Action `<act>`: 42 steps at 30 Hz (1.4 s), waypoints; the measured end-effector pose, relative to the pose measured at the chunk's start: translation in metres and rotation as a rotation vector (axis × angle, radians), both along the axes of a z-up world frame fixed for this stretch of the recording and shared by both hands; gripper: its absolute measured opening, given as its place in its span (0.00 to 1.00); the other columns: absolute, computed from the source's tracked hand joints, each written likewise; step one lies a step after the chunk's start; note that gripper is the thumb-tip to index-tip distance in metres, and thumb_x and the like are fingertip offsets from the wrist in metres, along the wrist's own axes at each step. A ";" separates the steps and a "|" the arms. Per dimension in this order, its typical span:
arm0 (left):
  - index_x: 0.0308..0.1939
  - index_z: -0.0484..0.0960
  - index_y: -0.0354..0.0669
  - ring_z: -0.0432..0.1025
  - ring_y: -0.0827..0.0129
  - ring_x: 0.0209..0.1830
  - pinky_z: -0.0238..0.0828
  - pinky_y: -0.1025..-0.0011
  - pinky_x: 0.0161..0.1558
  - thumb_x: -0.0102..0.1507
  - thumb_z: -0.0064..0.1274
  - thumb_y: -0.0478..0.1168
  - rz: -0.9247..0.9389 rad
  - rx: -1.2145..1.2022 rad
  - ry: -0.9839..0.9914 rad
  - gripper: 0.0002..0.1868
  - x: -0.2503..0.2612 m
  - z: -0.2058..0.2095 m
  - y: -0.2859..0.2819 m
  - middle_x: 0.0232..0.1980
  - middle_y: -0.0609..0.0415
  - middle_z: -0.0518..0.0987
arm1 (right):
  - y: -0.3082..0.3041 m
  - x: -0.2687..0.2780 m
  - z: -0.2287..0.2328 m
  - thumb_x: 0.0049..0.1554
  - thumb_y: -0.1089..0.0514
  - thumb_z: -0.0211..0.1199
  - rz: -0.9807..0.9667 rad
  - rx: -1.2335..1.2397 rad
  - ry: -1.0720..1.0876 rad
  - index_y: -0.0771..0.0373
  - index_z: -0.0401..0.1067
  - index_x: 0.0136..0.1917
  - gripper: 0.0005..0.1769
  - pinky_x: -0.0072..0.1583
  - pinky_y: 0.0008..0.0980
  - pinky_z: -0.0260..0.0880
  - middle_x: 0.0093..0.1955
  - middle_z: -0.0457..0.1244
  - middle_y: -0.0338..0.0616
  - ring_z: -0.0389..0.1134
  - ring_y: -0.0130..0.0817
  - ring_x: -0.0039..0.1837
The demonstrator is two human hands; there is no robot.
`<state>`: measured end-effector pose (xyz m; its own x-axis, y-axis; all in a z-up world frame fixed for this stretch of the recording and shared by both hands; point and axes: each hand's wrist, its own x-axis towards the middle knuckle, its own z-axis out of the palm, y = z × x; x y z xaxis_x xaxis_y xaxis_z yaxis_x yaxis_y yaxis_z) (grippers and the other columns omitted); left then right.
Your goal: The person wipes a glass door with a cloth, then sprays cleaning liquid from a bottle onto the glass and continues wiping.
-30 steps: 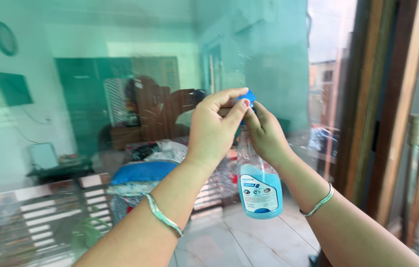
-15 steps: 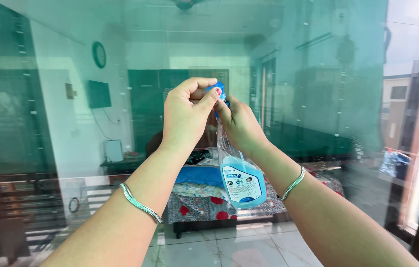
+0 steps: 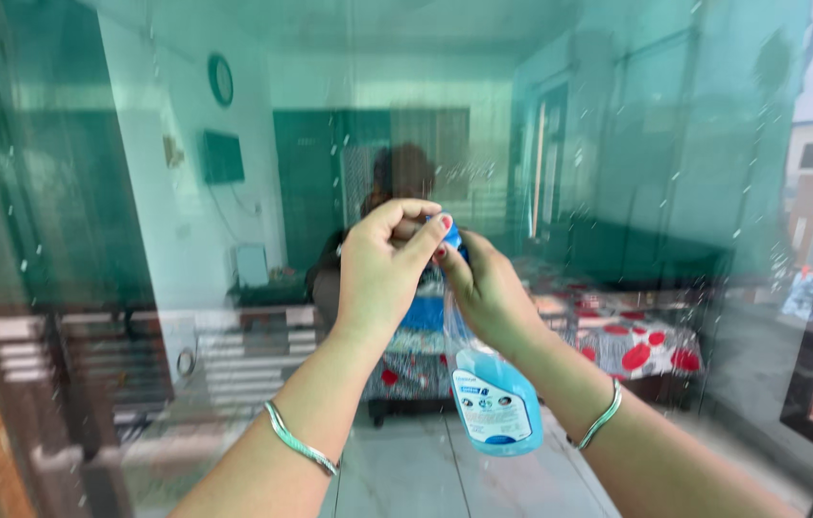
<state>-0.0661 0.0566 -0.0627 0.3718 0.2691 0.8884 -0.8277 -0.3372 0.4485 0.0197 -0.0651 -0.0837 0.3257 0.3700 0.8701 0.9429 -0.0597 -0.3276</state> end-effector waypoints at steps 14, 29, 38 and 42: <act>0.46 0.87 0.32 0.75 0.81 0.33 0.74 0.79 0.37 0.62 0.63 0.37 0.019 -0.181 0.314 0.12 -0.060 -0.132 0.023 0.34 0.55 0.84 | 0.023 -0.037 -0.138 0.64 0.47 0.55 0.041 -0.169 0.067 0.68 0.65 0.56 0.21 0.49 0.46 0.67 0.46 0.66 0.60 0.67 0.59 0.49; 0.52 0.84 0.35 0.77 0.77 0.45 0.76 0.76 0.48 0.65 0.58 0.38 -0.445 -0.113 0.465 0.14 -0.012 -0.178 -0.097 0.47 0.56 0.85 | -0.125 -0.034 -0.183 0.68 0.46 0.52 -0.024 0.199 0.430 0.68 0.67 0.67 0.26 0.54 0.28 0.68 0.49 0.67 0.42 0.67 0.26 0.51; 0.61 0.75 0.41 0.74 0.70 0.59 0.74 0.67 0.54 0.54 0.66 0.34 -0.678 0.221 0.590 0.31 0.047 -0.195 -0.255 0.58 0.54 0.79 | -0.292 -0.044 -0.171 0.65 0.46 0.52 -0.457 0.267 0.469 0.65 0.69 0.63 0.23 0.53 0.26 0.70 0.53 0.68 0.39 0.69 0.27 0.51; 0.59 0.79 0.40 0.76 0.69 0.58 0.75 0.68 0.56 0.55 0.67 0.35 -0.772 0.292 0.597 0.28 0.073 -0.195 -0.333 0.57 0.53 0.81 | -0.364 -0.037 -0.172 0.70 0.48 0.51 -0.731 0.158 0.187 0.68 0.69 0.61 0.20 0.61 0.31 0.65 0.56 0.62 0.46 0.65 0.34 0.57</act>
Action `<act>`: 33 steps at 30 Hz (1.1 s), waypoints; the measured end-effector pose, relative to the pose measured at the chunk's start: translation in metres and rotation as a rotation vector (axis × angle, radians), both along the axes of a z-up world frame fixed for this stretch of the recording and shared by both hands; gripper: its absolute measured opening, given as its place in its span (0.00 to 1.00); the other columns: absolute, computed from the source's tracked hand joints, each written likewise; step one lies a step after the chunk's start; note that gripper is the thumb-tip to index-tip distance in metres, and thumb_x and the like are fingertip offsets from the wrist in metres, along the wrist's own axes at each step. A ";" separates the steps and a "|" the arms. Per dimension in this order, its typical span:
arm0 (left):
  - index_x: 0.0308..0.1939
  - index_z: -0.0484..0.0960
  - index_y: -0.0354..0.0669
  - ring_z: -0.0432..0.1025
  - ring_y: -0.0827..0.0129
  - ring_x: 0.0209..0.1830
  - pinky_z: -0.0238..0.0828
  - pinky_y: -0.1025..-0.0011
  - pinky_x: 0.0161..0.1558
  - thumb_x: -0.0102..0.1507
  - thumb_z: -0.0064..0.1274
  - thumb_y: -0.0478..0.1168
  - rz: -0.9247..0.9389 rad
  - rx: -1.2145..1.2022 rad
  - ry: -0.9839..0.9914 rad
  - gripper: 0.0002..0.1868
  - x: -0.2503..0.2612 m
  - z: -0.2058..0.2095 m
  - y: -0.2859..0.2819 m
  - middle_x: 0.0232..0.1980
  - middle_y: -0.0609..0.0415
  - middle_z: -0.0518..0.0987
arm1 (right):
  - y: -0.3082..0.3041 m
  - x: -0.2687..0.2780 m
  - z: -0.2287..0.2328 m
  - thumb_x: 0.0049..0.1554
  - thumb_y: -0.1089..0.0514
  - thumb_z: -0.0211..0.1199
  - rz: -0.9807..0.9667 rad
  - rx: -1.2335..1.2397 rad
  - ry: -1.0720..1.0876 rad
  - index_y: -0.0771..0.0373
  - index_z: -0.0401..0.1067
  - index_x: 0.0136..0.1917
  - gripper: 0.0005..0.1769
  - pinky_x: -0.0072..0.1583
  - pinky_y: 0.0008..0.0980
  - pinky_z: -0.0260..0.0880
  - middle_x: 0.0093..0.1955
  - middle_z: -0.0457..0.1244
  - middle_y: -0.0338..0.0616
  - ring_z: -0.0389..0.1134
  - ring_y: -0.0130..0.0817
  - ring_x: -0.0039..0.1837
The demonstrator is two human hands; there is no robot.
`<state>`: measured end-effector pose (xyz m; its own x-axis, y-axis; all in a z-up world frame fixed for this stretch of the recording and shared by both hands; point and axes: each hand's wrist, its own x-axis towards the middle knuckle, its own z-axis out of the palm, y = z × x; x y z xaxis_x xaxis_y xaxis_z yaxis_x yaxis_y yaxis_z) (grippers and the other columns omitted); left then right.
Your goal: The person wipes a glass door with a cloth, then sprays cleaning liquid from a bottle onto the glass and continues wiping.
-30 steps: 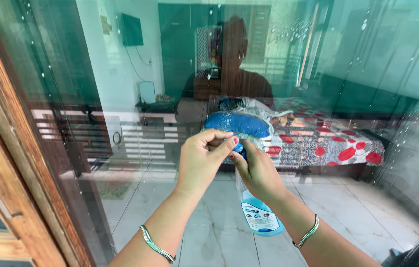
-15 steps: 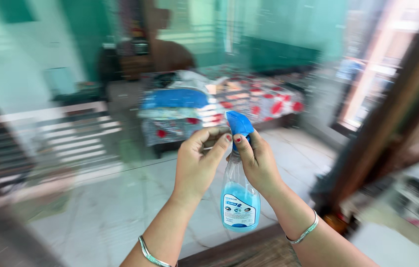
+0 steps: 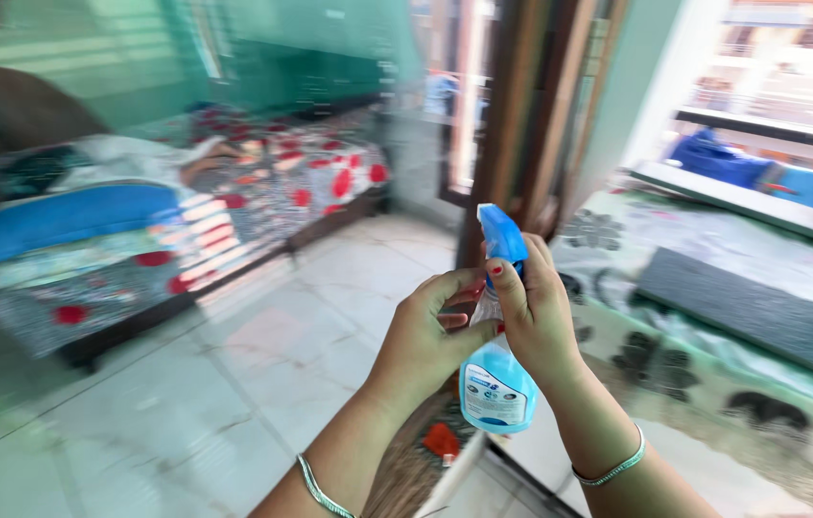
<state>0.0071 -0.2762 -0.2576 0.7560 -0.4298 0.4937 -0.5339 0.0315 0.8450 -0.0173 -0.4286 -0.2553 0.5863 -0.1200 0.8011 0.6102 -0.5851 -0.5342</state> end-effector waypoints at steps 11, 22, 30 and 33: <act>0.56 0.81 0.37 0.80 0.67 0.55 0.80 0.69 0.53 0.59 0.62 0.36 -0.285 -0.049 0.055 0.21 0.054 0.001 -0.197 0.52 0.51 0.85 | -0.180 0.022 -0.014 0.68 0.48 0.52 -0.209 0.112 0.018 0.68 0.71 0.61 0.21 0.59 0.30 0.64 0.57 0.59 0.46 0.62 0.35 0.57; 0.57 0.81 0.42 0.81 0.68 0.52 0.74 0.65 0.58 0.61 0.61 0.38 -0.377 -0.025 -0.038 0.20 0.107 -0.007 -0.319 0.50 0.53 0.87 | -0.295 0.046 -0.026 0.66 0.55 0.54 -0.231 0.116 0.108 0.66 0.66 0.62 0.15 0.63 0.32 0.62 0.62 0.55 0.47 0.60 0.36 0.60; 0.58 0.80 0.42 0.79 0.68 0.56 0.75 0.64 0.56 0.60 0.59 0.35 -0.568 -0.056 -0.051 0.20 0.182 0.001 -0.406 0.54 0.55 0.85 | -0.375 0.074 -0.011 0.59 0.61 0.61 -0.172 0.073 0.277 0.64 0.60 0.74 0.31 0.73 0.36 0.57 0.74 0.53 0.47 0.57 0.37 0.76; 0.57 0.81 0.41 0.80 0.68 0.54 0.75 0.64 0.56 0.60 0.61 0.35 -0.647 -0.093 -0.028 0.20 0.215 0.010 -0.439 0.52 0.54 0.86 | -0.414 0.092 -0.013 0.55 0.62 0.65 -0.189 0.041 0.361 0.62 0.61 0.73 0.34 0.70 0.37 0.60 0.72 0.60 0.45 0.59 0.34 0.74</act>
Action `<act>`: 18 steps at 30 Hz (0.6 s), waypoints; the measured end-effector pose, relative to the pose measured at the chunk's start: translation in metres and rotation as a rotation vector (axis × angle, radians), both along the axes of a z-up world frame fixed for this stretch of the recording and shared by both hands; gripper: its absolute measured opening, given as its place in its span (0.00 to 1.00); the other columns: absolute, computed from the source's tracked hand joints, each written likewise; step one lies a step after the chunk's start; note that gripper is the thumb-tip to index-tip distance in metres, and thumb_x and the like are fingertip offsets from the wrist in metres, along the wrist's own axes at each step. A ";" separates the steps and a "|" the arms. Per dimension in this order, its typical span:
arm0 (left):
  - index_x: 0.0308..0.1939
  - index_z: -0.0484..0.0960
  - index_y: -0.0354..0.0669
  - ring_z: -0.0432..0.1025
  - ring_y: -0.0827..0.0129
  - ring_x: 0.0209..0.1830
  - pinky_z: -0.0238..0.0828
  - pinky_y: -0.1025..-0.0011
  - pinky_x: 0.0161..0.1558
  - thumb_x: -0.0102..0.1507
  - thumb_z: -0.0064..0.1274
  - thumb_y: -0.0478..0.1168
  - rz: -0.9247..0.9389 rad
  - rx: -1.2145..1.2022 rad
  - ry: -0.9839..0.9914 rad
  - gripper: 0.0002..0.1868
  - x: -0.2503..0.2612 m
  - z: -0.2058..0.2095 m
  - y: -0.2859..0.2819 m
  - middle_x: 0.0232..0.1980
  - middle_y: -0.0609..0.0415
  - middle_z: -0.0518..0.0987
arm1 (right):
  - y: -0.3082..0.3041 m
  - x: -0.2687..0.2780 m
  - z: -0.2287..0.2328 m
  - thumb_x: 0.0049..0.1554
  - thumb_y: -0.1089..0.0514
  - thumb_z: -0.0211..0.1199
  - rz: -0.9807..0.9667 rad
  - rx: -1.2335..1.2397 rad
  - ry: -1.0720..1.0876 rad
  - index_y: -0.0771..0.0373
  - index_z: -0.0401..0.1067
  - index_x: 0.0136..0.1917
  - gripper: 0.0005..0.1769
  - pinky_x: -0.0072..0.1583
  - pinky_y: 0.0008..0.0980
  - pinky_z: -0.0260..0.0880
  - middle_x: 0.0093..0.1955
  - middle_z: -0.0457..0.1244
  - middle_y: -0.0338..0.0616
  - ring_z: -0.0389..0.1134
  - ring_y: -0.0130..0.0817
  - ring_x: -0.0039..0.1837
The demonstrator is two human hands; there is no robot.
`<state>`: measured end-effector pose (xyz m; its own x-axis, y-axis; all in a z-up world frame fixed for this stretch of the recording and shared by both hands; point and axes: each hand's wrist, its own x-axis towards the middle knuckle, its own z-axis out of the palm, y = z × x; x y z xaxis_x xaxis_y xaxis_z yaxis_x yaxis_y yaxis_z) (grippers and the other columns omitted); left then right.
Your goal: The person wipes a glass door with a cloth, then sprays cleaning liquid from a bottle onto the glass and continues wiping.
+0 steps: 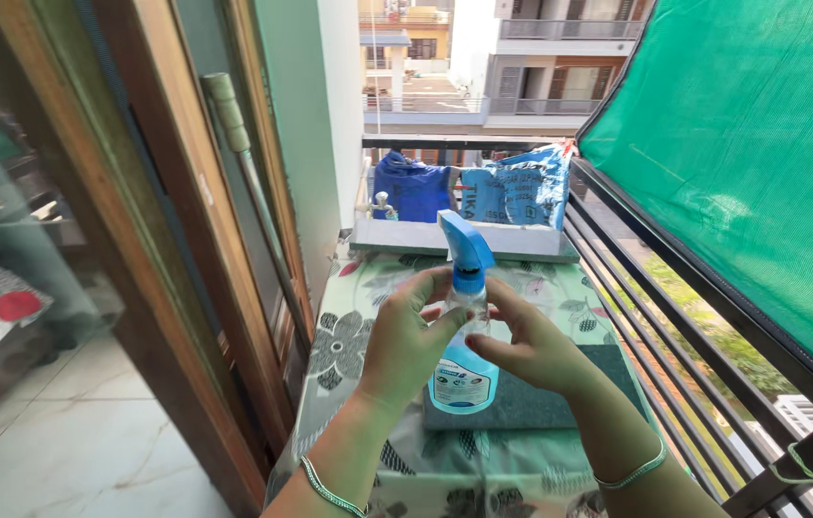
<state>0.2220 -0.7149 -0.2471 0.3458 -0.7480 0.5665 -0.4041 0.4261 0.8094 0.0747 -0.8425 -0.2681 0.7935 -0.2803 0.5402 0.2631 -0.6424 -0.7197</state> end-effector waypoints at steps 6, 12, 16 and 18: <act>0.56 0.82 0.39 0.80 0.68 0.54 0.76 0.65 0.59 0.60 0.61 0.34 -0.121 -0.072 0.064 0.20 0.040 0.005 -0.067 0.52 0.52 0.86 | -0.055 0.038 -0.018 0.52 0.58 0.72 -0.229 0.163 0.050 0.60 0.73 0.63 0.25 0.60 0.37 0.71 0.54 0.73 0.36 0.73 0.26 0.55; 0.57 0.82 0.39 0.80 0.63 0.58 0.74 0.65 0.61 0.58 0.64 0.36 -0.016 -0.079 -0.030 0.22 0.079 -0.006 -0.121 0.54 0.47 0.85 | -0.095 0.061 -0.023 0.54 0.55 0.71 -0.267 0.201 -0.042 0.61 0.73 0.62 0.23 0.60 0.36 0.72 0.54 0.72 0.38 0.72 0.24 0.54; 0.57 0.83 0.41 0.80 0.61 0.58 0.76 0.65 0.57 0.59 0.62 0.37 0.022 0.024 0.020 0.21 0.099 -0.029 -0.146 0.56 0.47 0.85 | -0.112 0.077 -0.024 0.54 0.55 0.72 -0.364 0.135 -0.042 0.60 0.73 0.61 0.22 0.57 0.33 0.70 0.53 0.73 0.38 0.72 0.24 0.54; 0.56 0.84 0.40 0.81 0.61 0.57 0.78 0.66 0.56 0.59 0.62 0.37 -0.005 0.027 0.062 0.21 0.102 -0.042 -0.156 0.54 0.46 0.86 | -0.120 0.086 -0.028 0.54 0.56 0.72 -0.397 0.121 -0.043 0.60 0.73 0.61 0.23 0.57 0.32 0.69 0.53 0.73 0.38 0.72 0.24 0.54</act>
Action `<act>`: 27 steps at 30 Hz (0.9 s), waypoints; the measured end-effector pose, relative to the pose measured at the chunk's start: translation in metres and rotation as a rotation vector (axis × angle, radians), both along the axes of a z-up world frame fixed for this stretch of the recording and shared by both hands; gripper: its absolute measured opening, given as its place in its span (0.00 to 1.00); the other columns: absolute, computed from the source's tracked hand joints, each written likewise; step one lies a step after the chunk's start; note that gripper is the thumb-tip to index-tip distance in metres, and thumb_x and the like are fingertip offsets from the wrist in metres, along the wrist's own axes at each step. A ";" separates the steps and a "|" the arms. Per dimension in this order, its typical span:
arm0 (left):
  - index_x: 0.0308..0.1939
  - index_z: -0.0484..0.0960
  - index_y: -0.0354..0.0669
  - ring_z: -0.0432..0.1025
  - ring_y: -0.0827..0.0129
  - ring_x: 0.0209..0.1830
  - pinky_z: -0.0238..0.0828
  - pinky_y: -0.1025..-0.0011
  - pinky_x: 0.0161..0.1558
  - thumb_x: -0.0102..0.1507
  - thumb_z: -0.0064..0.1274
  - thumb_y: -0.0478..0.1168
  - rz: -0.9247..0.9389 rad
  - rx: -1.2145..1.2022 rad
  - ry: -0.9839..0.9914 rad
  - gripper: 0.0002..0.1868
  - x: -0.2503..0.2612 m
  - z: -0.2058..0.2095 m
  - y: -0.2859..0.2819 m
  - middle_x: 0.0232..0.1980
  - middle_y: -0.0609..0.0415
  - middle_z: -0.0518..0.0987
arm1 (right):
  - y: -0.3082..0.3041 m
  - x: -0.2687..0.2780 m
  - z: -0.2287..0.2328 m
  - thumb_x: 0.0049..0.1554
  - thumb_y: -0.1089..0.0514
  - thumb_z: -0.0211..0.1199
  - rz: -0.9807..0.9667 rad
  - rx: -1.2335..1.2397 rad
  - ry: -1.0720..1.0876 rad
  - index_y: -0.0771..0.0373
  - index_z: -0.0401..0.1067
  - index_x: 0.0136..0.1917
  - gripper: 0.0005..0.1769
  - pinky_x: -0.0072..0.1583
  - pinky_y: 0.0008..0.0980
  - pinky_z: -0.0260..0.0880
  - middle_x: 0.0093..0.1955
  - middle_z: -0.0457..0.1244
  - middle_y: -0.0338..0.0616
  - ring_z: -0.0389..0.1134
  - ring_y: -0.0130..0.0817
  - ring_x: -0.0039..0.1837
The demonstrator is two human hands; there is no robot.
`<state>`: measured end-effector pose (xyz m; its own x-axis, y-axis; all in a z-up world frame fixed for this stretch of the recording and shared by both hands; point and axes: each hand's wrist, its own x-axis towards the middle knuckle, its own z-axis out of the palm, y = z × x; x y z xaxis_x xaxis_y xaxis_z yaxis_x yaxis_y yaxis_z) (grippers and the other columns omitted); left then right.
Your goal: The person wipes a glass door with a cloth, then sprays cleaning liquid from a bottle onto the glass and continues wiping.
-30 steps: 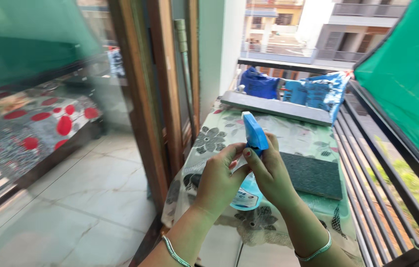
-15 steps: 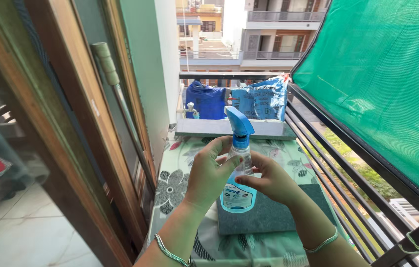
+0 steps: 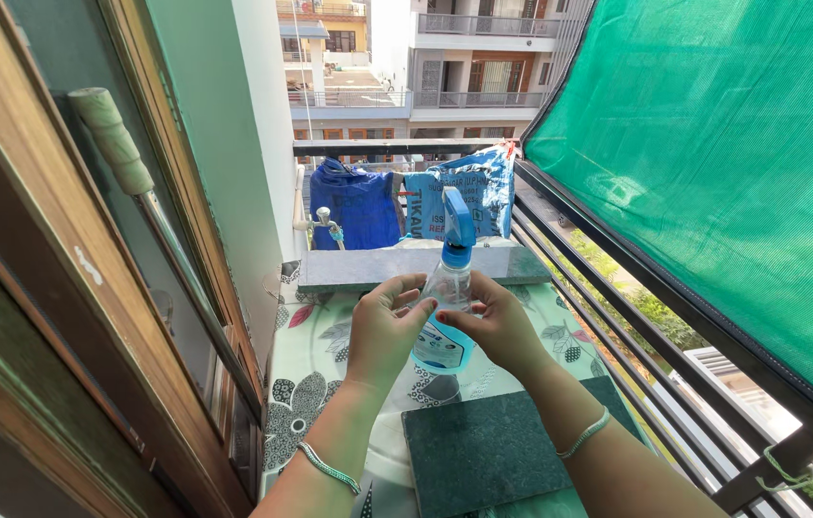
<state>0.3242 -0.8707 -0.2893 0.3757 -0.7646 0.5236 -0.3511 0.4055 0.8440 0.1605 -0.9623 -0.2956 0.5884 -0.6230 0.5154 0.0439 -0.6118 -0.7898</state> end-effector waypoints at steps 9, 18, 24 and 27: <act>0.60 0.78 0.42 0.75 0.61 0.63 0.77 0.69 0.51 0.56 0.63 0.33 0.021 0.073 0.094 0.27 0.014 -0.036 -0.006 0.58 0.49 0.83 | -0.012 0.019 -0.055 0.48 0.60 0.73 -0.105 0.090 0.156 0.59 0.68 0.66 0.33 0.58 0.35 0.73 0.56 0.69 0.41 0.71 0.30 0.58; 0.65 0.75 0.41 0.75 0.60 0.64 0.80 0.66 0.54 0.58 0.62 0.32 0.146 0.061 0.005 0.30 0.044 -0.046 -0.011 0.63 0.47 0.78 | 0.001 0.064 -0.059 0.50 0.60 0.71 -0.136 0.074 0.004 0.63 0.68 0.64 0.29 0.53 0.34 0.78 0.54 0.70 0.44 0.72 0.32 0.57; 0.65 0.75 0.43 0.77 0.61 0.61 0.80 0.65 0.52 0.56 0.60 0.31 0.082 0.209 0.158 0.31 0.054 -0.088 -0.005 0.60 0.48 0.81 | 0.007 0.067 -0.070 0.49 0.61 0.71 -0.134 0.108 0.022 0.64 0.67 0.63 0.28 0.54 0.35 0.80 0.54 0.70 0.45 0.73 0.34 0.58; 0.64 0.76 0.43 0.79 0.61 0.58 0.80 0.67 0.53 0.56 0.61 0.31 0.087 0.235 0.161 0.30 0.055 -0.096 -0.001 0.59 0.48 0.82 | 0.007 0.066 -0.076 0.50 0.61 0.71 -0.100 0.155 0.015 0.64 0.66 0.64 0.31 0.57 0.37 0.79 0.54 0.70 0.47 0.74 0.37 0.57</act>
<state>0.3794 -0.8718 -0.3858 0.5091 -0.8190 0.2646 -0.2298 0.1669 0.9588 0.2264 -0.9557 -0.3712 0.5269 -0.7499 0.3999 -0.0237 -0.4834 -0.8751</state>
